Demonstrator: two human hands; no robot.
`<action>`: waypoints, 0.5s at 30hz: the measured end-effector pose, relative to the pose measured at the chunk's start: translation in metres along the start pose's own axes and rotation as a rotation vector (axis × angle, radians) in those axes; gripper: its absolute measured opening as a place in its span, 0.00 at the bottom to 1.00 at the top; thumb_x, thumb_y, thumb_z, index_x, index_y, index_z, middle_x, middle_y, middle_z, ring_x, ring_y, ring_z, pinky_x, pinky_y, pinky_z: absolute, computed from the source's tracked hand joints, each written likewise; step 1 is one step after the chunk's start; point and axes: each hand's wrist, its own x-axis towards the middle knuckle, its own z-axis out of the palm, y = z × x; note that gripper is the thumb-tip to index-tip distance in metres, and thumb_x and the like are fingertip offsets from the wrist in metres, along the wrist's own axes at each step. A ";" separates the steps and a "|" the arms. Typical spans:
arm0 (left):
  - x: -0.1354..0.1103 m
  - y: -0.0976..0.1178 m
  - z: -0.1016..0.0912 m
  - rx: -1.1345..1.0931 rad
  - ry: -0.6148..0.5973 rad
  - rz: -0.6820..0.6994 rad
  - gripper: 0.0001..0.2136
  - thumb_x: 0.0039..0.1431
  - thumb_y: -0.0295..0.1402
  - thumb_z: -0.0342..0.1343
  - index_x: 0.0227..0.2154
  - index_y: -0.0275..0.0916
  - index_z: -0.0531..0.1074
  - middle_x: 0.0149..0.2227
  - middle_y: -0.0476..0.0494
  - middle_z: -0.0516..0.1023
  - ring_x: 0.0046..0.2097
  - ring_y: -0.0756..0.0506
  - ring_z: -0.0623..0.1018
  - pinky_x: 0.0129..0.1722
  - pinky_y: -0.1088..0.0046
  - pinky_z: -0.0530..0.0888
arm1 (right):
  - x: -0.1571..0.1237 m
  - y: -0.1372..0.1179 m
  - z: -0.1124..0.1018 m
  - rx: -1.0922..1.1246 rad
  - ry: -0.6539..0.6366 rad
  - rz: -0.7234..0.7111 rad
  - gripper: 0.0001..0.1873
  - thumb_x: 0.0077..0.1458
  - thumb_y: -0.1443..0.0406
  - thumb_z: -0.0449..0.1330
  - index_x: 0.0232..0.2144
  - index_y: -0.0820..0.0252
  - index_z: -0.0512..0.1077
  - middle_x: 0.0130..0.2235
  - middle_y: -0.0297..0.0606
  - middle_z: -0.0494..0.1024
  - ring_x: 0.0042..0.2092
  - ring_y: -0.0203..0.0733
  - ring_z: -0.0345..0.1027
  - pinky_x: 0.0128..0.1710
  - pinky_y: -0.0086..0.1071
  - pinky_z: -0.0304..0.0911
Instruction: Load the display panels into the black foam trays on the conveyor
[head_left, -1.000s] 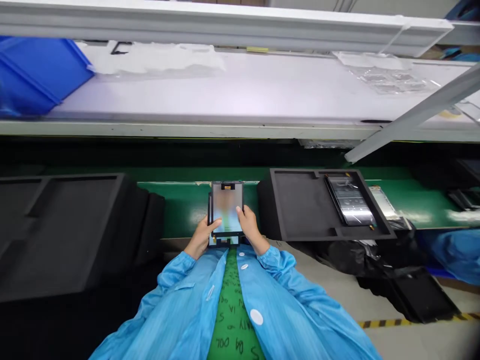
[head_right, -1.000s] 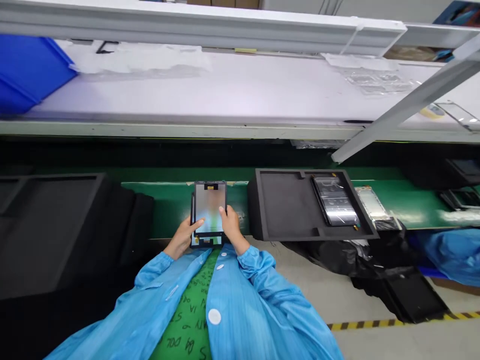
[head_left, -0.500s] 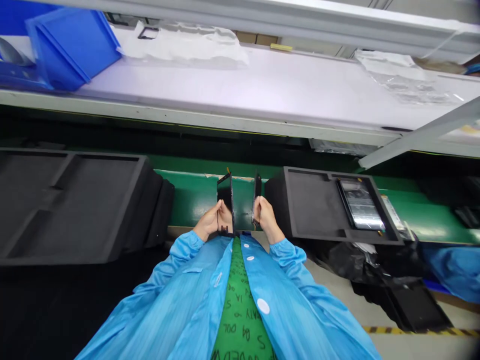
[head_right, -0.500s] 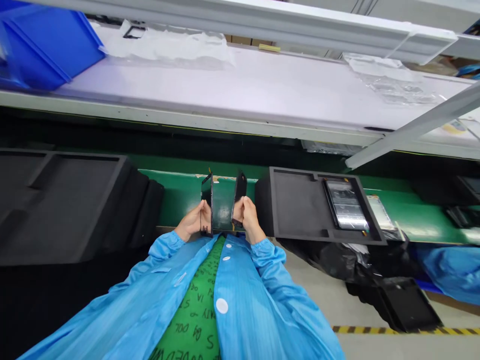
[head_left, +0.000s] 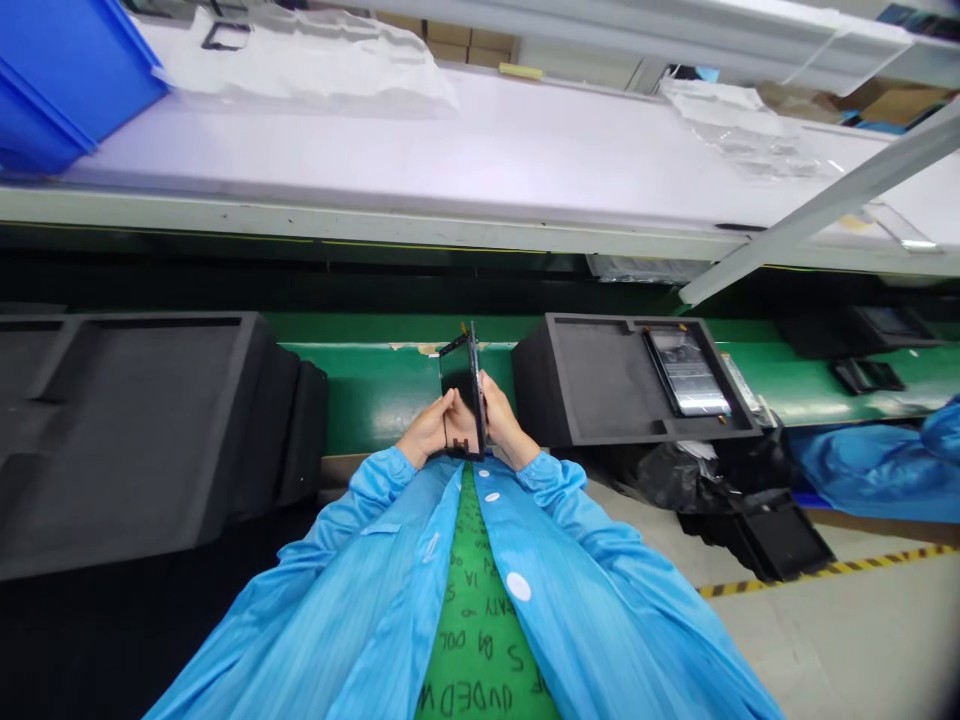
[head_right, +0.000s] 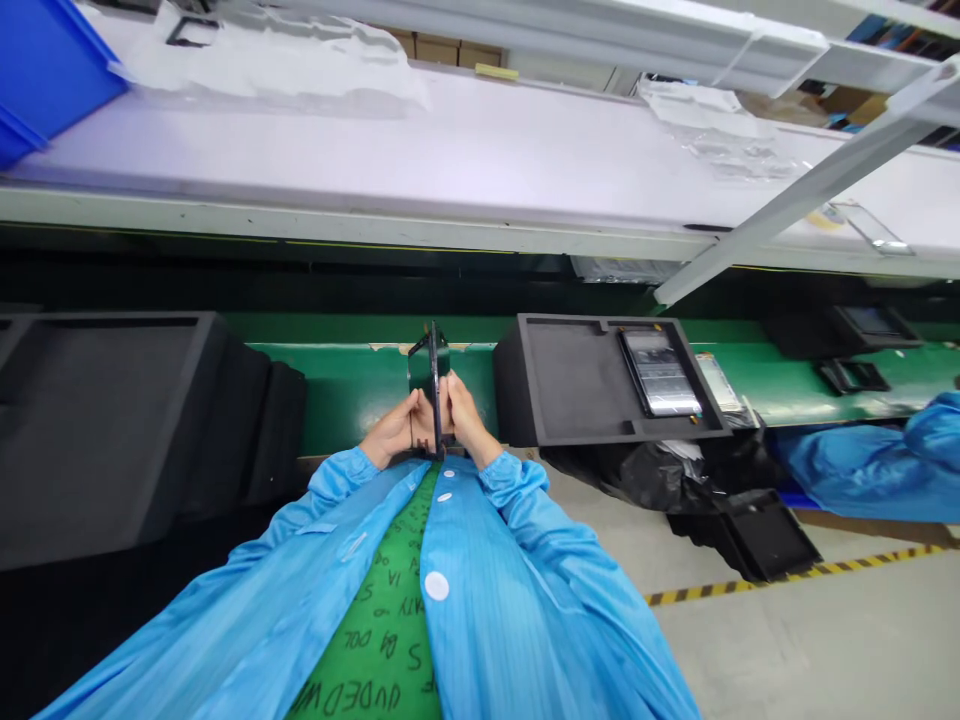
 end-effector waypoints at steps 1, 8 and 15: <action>0.001 -0.003 0.001 0.000 0.019 0.023 0.07 0.63 0.33 0.65 0.36 0.36 0.75 0.31 0.50 0.83 0.33 0.50 0.83 0.42 0.73 0.80 | -0.001 0.003 0.001 -0.057 0.028 -0.075 0.39 0.60 0.37 0.52 0.60 0.55 0.67 0.54 0.43 0.76 0.55 0.46 0.69 0.56 0.40 0.67; -0.002 -0.023 0.010 0.122 -0.036 0.124 0.09 0.58 0.30 0.68 0.40 0.38 0.75 0.39 0.48 0.83 0.44 0.49 0.82 0.52 0.73 0.78 | -0.015 0.016 0.005 -0.363 -0.028 -0.227 0.34 0.61 0.41 0.55 0.55 0.59 0.73 0.59 0.48 0.73 0.60 0.55 0.65 0.63 0.49 0.61; -0.016 -0.025 0.018 0.297 -0.001 0.175 0.16 0.53 0.36 0.72 0.41 0.42 0.74 0.39 0.50 0.82 0.43 0.47 0.82 0.45 0.73 0.79 | -0.050 -0.028 -0.036 -0.359 -0.101 -0.330 0.31 0.64 0.41 0.52 0.50 0.56 0.78 0.56 0.44 0.76 0.59 0.51 0.67 0.62 0.47 0.62</action>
